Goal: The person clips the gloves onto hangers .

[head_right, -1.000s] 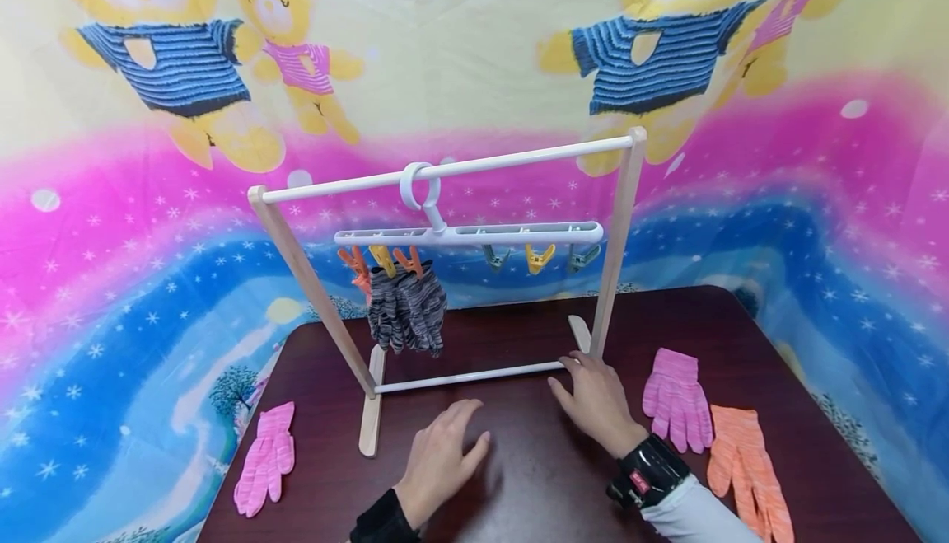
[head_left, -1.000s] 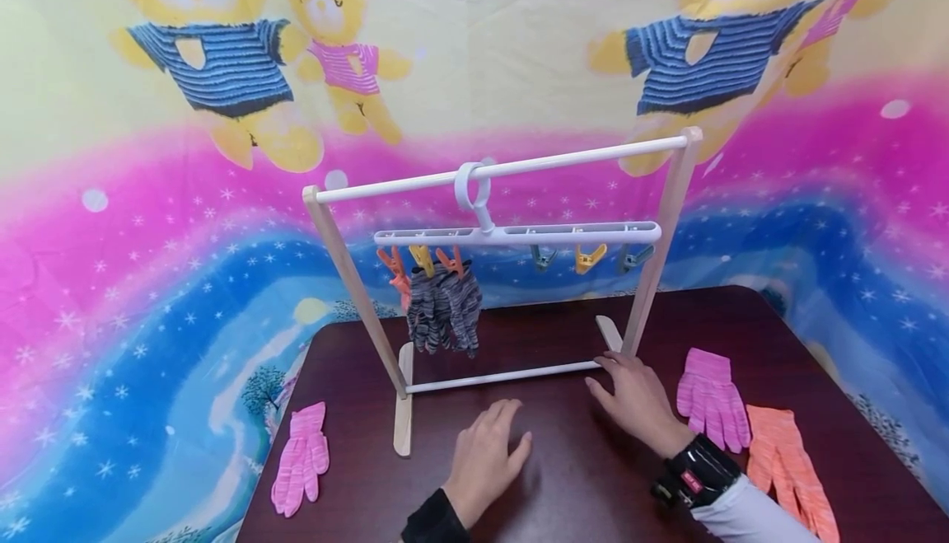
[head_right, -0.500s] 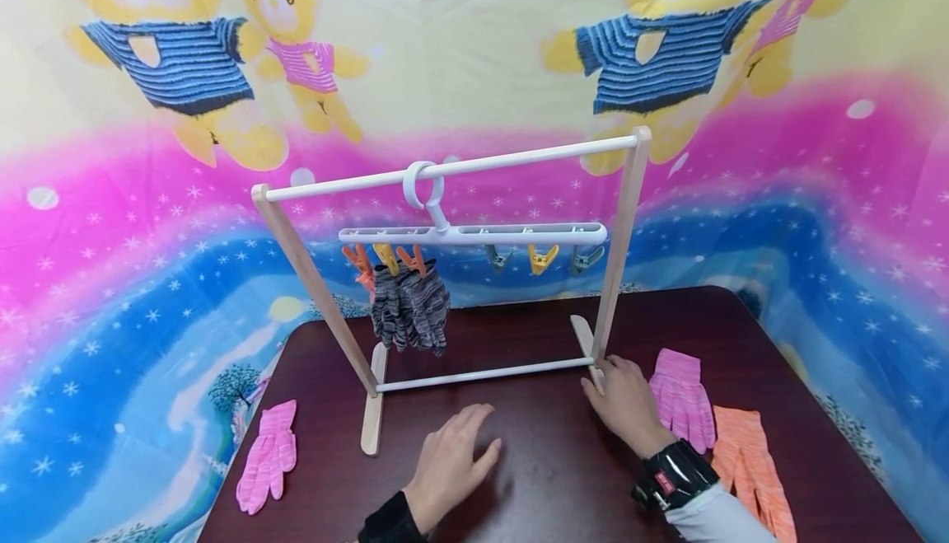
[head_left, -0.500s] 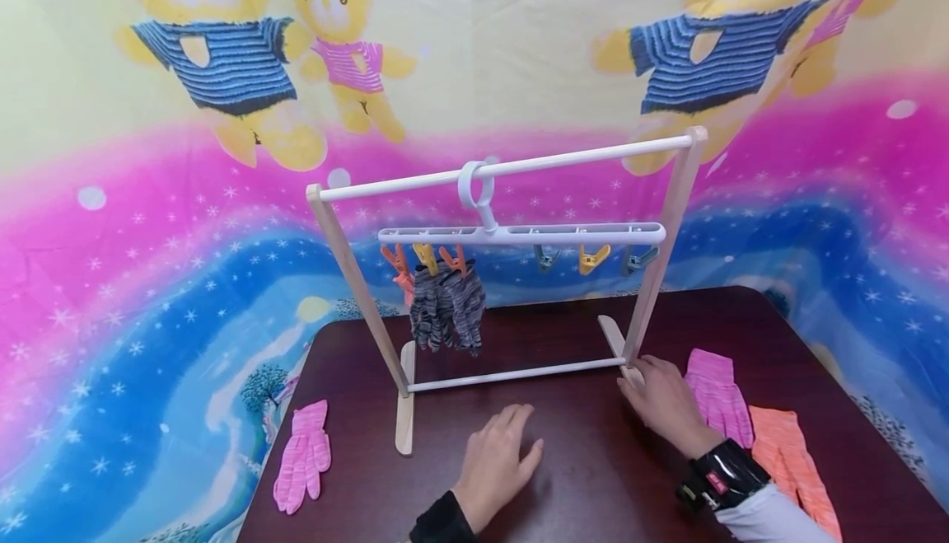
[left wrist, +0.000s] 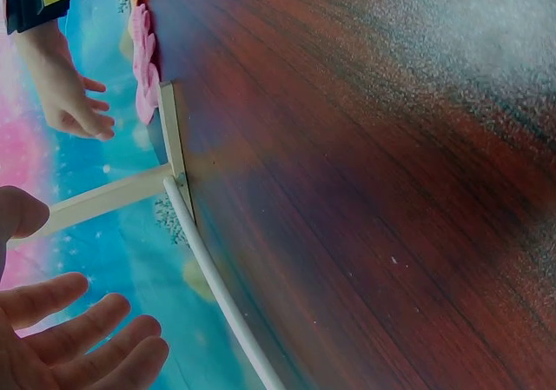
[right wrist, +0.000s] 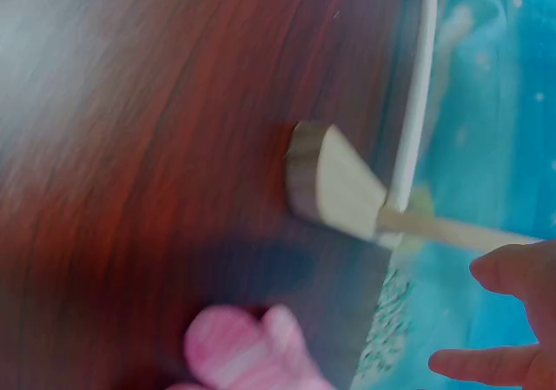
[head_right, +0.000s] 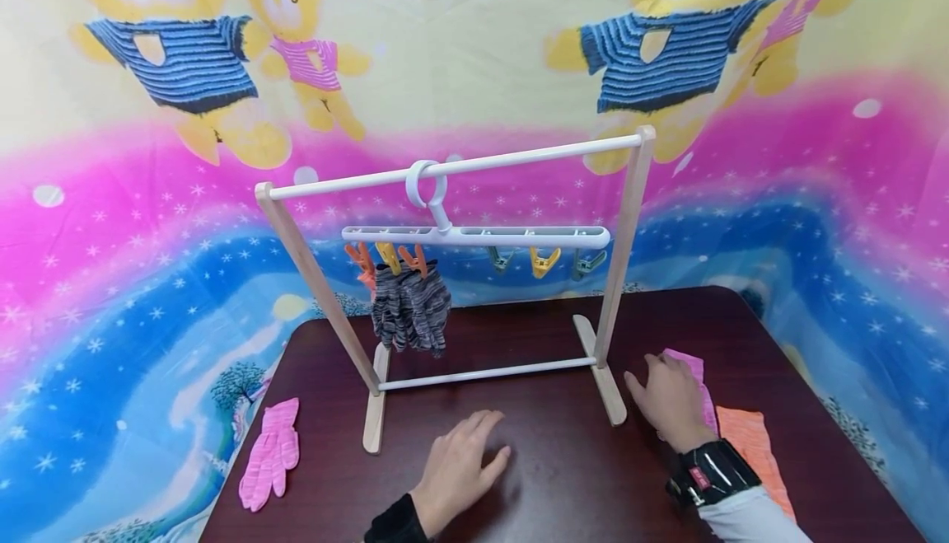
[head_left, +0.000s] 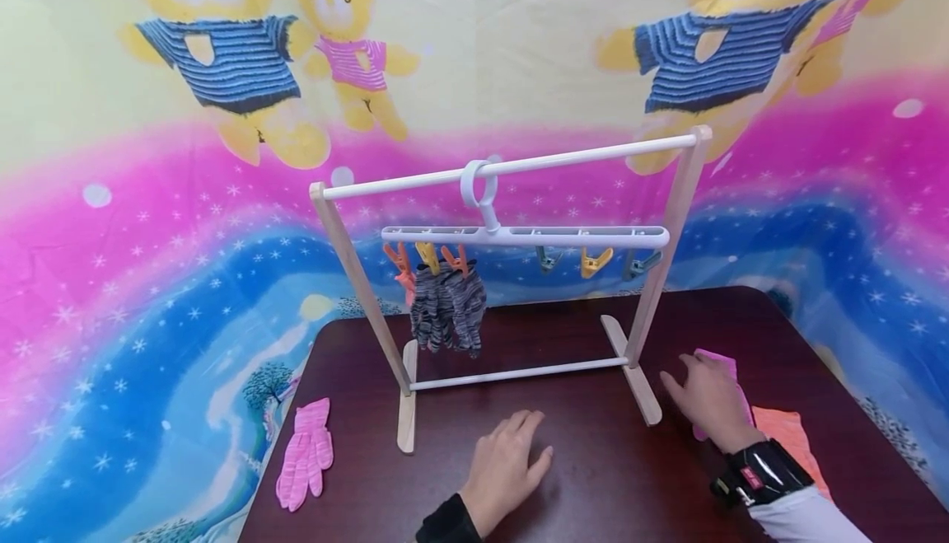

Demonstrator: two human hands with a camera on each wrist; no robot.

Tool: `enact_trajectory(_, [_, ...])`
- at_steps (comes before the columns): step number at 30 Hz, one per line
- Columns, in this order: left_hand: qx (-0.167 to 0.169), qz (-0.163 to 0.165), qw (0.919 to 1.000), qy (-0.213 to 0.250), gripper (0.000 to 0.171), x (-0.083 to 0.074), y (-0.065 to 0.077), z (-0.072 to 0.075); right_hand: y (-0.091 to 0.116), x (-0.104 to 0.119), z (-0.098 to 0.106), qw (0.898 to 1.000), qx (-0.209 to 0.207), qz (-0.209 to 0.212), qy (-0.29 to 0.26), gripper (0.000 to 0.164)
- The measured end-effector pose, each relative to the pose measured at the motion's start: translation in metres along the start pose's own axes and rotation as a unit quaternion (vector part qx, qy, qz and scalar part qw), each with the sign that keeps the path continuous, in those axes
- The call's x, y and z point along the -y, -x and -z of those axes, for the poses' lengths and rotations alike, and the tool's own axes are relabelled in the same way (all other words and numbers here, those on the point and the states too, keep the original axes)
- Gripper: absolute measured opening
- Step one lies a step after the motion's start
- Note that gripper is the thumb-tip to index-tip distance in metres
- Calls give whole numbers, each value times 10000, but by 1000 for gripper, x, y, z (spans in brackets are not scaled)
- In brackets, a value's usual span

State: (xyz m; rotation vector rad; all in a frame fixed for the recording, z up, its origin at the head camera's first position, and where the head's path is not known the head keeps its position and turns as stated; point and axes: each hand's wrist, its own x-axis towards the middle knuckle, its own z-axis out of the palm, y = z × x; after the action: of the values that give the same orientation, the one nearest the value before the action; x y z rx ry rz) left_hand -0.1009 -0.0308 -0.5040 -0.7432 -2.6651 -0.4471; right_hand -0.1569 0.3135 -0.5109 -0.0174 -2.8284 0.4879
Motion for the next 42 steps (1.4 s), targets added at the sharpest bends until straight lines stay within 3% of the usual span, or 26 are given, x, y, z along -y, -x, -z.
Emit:
enact_trajectory(6, [-5,-52,10000,-10,43,-2,1,0,4,-20,1,9961,615,-572,-280,33])
enact_trajectory(9, [19,-52,10000,16,43,-2,2,-1,7,-25,0,9931,826,-724,-413,40])
enact_trajectory(15, [154,-63,9998,57,42,-3,3,-1,7,-36,0,9896,1040,-956,-285,39])
enact_trajectory(24, [69,-104,9999,36,42,-3,3,0,8,-50,-6,9824,1423,-1155,-352,37])
enact_trajectory(34, [182,-43,9998,-29,42,-6,7,-3,10,-59,-11,9896,1119,-841,-328,30])
enact_trajectory(42, [136,-174,9997,-92,43,-10,7,-6,6,-69,-16,9936,901,-664,-152,21])
